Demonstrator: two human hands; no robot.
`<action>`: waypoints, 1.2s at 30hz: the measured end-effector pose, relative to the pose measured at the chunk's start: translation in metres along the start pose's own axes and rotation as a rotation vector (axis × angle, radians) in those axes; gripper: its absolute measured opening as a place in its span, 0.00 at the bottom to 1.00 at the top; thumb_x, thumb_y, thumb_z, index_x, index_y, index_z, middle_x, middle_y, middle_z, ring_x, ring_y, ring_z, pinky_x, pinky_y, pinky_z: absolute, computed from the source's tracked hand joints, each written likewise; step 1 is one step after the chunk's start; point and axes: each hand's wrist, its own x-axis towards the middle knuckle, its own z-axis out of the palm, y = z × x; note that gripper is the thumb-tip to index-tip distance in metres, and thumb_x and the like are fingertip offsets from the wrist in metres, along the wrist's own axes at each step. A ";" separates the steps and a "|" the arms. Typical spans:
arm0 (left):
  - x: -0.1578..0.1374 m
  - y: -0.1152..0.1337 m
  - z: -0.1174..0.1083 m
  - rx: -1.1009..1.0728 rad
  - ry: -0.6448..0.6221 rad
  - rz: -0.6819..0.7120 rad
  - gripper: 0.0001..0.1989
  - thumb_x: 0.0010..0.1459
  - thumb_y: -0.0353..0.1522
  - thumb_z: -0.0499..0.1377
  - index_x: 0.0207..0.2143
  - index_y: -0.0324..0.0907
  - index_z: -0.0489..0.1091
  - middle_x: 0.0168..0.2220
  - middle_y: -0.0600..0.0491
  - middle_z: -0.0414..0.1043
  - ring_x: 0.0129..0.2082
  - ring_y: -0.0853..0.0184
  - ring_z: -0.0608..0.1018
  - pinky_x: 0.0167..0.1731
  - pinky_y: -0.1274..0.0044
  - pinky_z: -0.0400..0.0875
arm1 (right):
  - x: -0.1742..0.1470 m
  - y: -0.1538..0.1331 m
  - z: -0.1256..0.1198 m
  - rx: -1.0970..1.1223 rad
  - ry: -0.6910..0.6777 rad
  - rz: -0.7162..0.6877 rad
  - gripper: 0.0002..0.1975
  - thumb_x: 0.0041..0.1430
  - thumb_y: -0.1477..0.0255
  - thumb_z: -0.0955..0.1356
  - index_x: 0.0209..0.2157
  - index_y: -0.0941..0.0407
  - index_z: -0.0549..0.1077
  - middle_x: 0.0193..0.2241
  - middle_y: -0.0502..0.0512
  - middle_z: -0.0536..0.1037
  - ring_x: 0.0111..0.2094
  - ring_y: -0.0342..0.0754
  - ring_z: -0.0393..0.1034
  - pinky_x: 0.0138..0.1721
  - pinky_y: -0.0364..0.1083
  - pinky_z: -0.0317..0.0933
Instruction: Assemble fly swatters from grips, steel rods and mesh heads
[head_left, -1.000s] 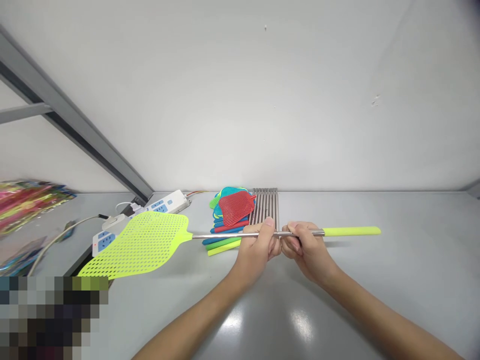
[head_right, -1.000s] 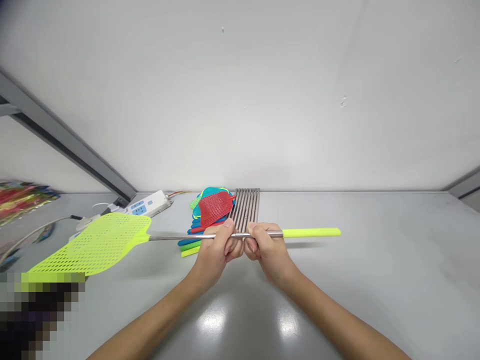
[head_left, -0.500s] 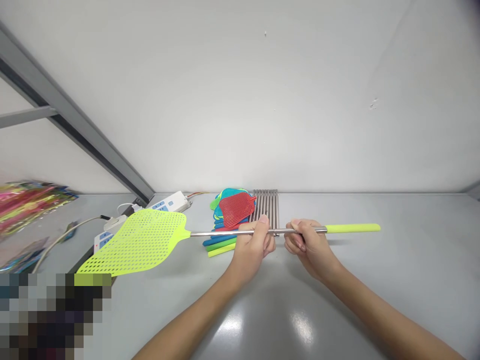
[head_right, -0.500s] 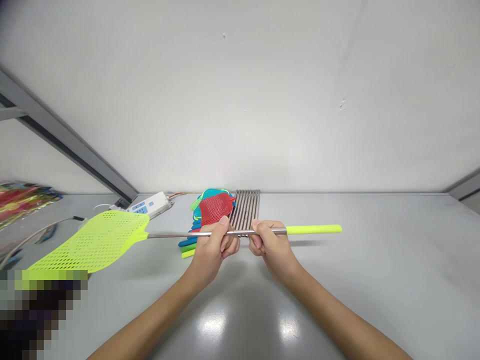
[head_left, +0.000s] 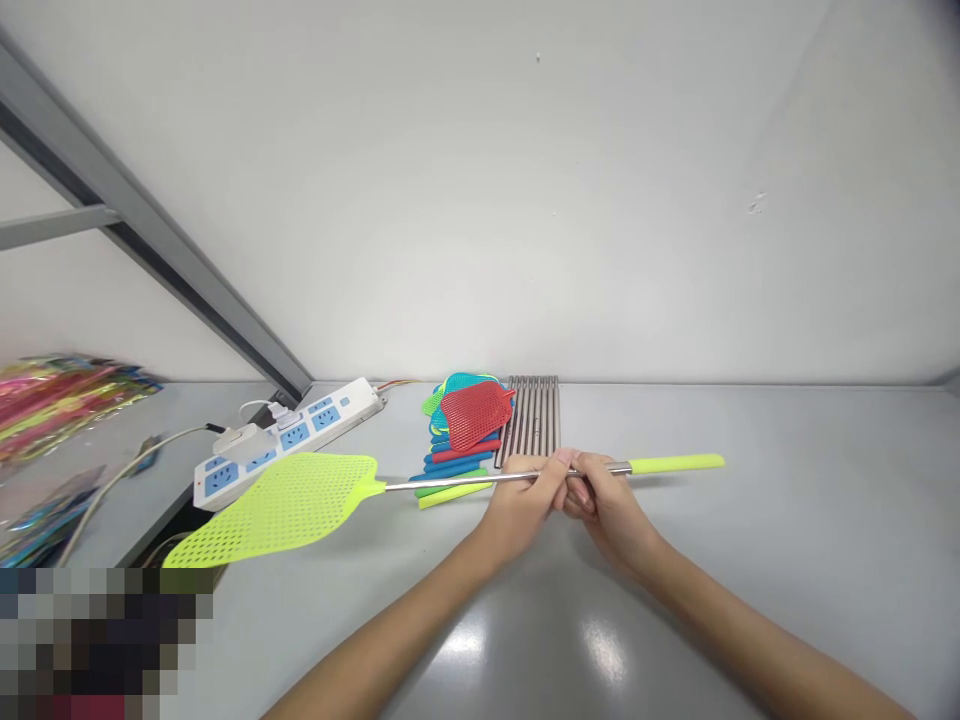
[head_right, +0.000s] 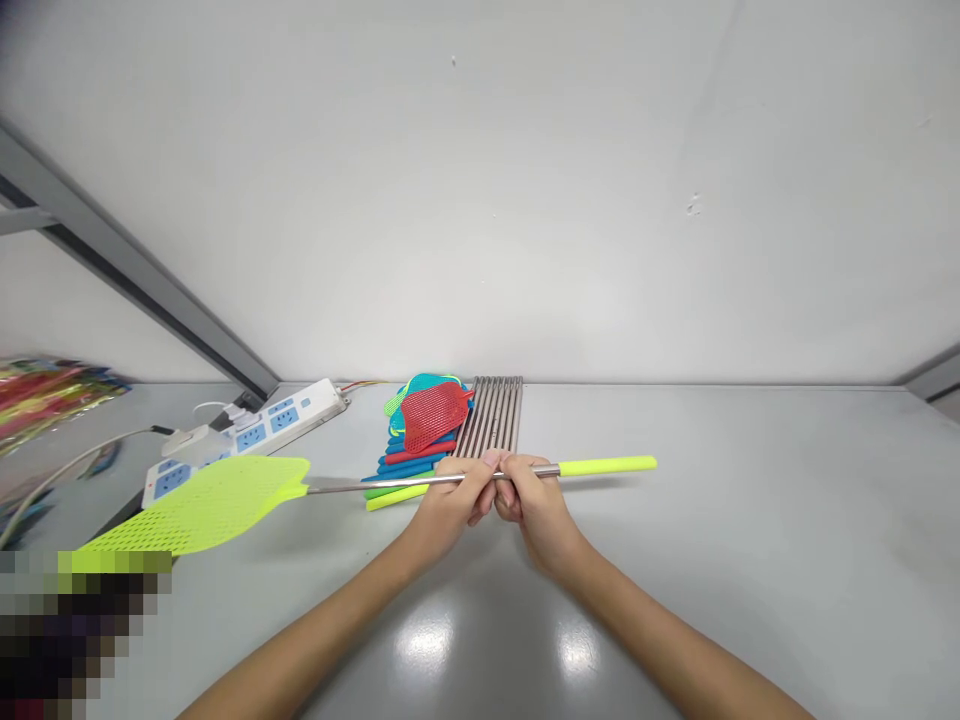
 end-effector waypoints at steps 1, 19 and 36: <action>0.000 0.001 -0.001 -0.021 -0.017 -0.022 0.25 0.55 0.39 0.47 0.07 0.39 0.53 0.08 0.58 0.50 0.12 0.76 0.56 0.15 0.80 0.50 | 0.000 -0.001 0.000 -0.016 -0.002 0.001 0.21 0.51 0.69 0.60 0.08 0.57 0.54 0.07 0.44 0.50 0.13 0.38 0.43 0.18 0.42 0.36; -0.002 0.033 -0.020 -0.281 -0.062 -0.023 0.20 0.56 0.32 0.46 0.13 0.42 0.45 0.08 0.62 0.45 0.10 0.76 0.56 0.15 0.79 0.48 | -0.003 -0.040 -0.003 0.064 0.104 -0.121 0.20 0.51 0.72 0.60 0.09 0.56 0.50 0.08 0.42 0.45 0.11 0.36 0.36 0.17 0.43 0.35; -0.001 0.012 -0.007 -0.134 -0.130 -0.064 0.25 0.56 0.39 0.46 0.09 0.40 0.53 0.10 0.57 0.53 0.17 0.74 0.64 0.23 0.79 0.60 | -0.007 -0.009 0.008 -0.009 0.040 -0.019 0.23 0.56 0.63 0.58 0.11 0.56 0.51 0.09 0.43 0.48 0.13 0.38 0.41 0.18 0.42 0.40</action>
